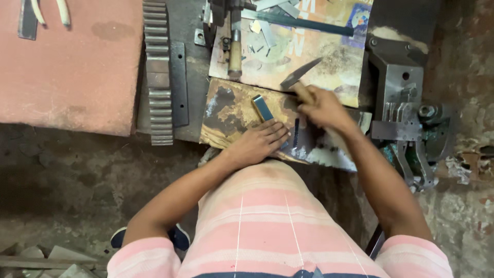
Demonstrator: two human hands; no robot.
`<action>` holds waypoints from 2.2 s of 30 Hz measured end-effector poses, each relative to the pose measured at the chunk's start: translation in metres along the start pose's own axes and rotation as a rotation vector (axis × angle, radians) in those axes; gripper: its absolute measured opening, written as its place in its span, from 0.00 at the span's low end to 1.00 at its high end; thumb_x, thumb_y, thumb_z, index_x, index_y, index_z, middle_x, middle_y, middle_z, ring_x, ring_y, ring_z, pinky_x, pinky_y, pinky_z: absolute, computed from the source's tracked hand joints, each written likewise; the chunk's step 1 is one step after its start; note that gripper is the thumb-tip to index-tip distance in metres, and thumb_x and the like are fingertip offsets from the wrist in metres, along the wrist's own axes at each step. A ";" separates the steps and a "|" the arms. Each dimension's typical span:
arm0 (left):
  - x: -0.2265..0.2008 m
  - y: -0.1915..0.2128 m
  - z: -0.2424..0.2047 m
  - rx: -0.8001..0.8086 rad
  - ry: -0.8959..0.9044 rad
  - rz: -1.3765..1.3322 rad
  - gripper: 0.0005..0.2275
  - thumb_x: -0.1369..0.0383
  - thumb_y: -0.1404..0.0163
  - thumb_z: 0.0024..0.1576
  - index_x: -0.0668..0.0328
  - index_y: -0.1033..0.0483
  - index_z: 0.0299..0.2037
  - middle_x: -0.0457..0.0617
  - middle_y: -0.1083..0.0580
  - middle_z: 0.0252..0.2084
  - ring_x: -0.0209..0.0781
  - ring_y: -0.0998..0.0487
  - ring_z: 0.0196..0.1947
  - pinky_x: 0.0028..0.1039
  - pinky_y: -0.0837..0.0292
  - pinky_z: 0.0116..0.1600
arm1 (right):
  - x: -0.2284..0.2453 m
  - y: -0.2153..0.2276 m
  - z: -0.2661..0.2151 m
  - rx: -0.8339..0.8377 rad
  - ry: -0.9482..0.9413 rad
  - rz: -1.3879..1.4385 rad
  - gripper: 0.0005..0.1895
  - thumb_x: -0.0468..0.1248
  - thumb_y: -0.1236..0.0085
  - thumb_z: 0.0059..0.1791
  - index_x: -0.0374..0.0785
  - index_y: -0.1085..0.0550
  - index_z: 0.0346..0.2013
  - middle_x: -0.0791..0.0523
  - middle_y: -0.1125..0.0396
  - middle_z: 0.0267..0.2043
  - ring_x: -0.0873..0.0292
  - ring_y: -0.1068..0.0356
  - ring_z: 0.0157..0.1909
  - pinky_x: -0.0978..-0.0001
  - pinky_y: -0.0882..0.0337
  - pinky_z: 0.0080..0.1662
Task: The person assembles small metal parts by inserting them into a wooden mold. They use a hammer to tap the parts into place and occasionally use pliers to adjust them. The person works methodically, filling each slot in the mold with a metal piece.
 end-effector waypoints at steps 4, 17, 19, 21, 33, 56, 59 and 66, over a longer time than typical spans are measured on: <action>0.007 0.029 0.009 0.045 0.034 0.211 0.22 0.66 0.52 0.54 0.66 0.26 0.59 0.59 0.30 0.64 0.58 0.37 0.69 0.47 0.50 0.74 | -0.005 0.007 -0.030 -0.602 0.408 -0.492 0.11 0.31 0.37 0.47 0.34 0.22 0.44 0.45 0.28 0.39 0.44 0.28 0.39 0.55 0.29 0.43; 0.035 0.055 0.036 -0.122 0.434 -0.291 0.15 0.77 0.47 0.54 0.66 0.20 0.52 0.57 0.24 0.40 0.53 0.24 0.41 0.39 0.29 0.47 | -0.035 -0.056 -0.094 -0.613 -0.132 0.365 0.14 0.36 0.36 0.49 0.38 0.20 0.49 0.54 0.25 0.50 0.56 0.27 0.45 0.65 0.27 0.47; 0.030 0.055 0.041 -0.168 0.548 -0.532 0.15 0.75 0.46 0.57 0.65 0.21 0.54 0.58 0.24 0.39 0.52 0.23 0.38 0.36 0.28 0.45 | -0.029 -0.062 -0.087 -0.493 -0.120 0.768 0.16 0.38 0.39 0.51 0.36 0.23 0.52 0.56 0.25 0.51 0.60 0.27 0.45 0.68 0.26 0.46; 0.018 0.049 0.044 -0.119 0.609 -0.699 0.15 0.73 0.45 0.58 0.62 0.21 0.56 0.57 0.23 0.37 0.50 0.23 0.35 0.34 0.28 0.44 | -0.020 -0.078 -0.088 -0.351 0.051 1.190 0.18 0.40 0.43 0.54 0.34 0.26 0.56 0.56 0.26 0.49 0.63 0.26 0.48 0.69 0.24 0.49; 0.016 0.014 0.021 0.058 0.990 -1.548 0.13 0.78 0.37 0.50 0.72 0.23 0.44 0.49 0.21 0.36 0.32 0.20 0.35 0.22 0.21 0.42 | -0.025 -0.108 -0.076 -0.064 0.117 1.873 0.25 0.42 0.37 0.54 0.32 0.32 0.60 0.53 0.30 0.53 0.56 0.29 0.54 0.58 0.29 0.60; 0.023 0.028 0.056 -0.460 1.016 -1.248 0.07 0.72 0.45 0.60 0.67 0.23 0.45 0.45 0.20 0.37 0.27 0.22 0.34 0.21 0.26 0.37 | 0.020 -0.086 -0.082 -0.225 0.005 0.838 0.23 0.37 0.34 0.50 0.30 0.27 0.56 0.50 0.26 0.41 0.62 0.28 0.40 0.69 0.26 0.42; 0.032 0.028 0.095 -0.375 0.896 -1.085 0.09 0.73 0.43 0.60 0.70 0.21 0.47 0.45 0.19 0.36 0.27 0.22 0.34 0.20 0.26 0.39 | 0.008 -0.084 -0.081 -0.209 0.040 0.970 0.19 0.36 0.35 0.51 0.30 0.25 0.53 0.50 0.25 0.43 0.64 0.27 0.43 0.71 0.25 0.44; 0.027 -0.010 0.197 -0.119 0.654 -0.782 0.07 0.70 0.45 0.62 0.65 0.24 0.47 0.51 0.19 0.31 0.30 0.21 0.30 0.23 0.28 0.35 | -0.059 -0.018 -0.196 -1.070 0.059 0.164 0.10 0.25 0.42 0.43 0.35 0.20 0.38 0.49 0.25 0.39 0.53 0.25 0.34 0.65 0.25 0.37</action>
Point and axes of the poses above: each hand's wrist, its own z-axis towards the middle knuckle, its own y-axis out of the back of the hand, x = y × z, the point moved 2 cm from there along z, towards the middle knuckle
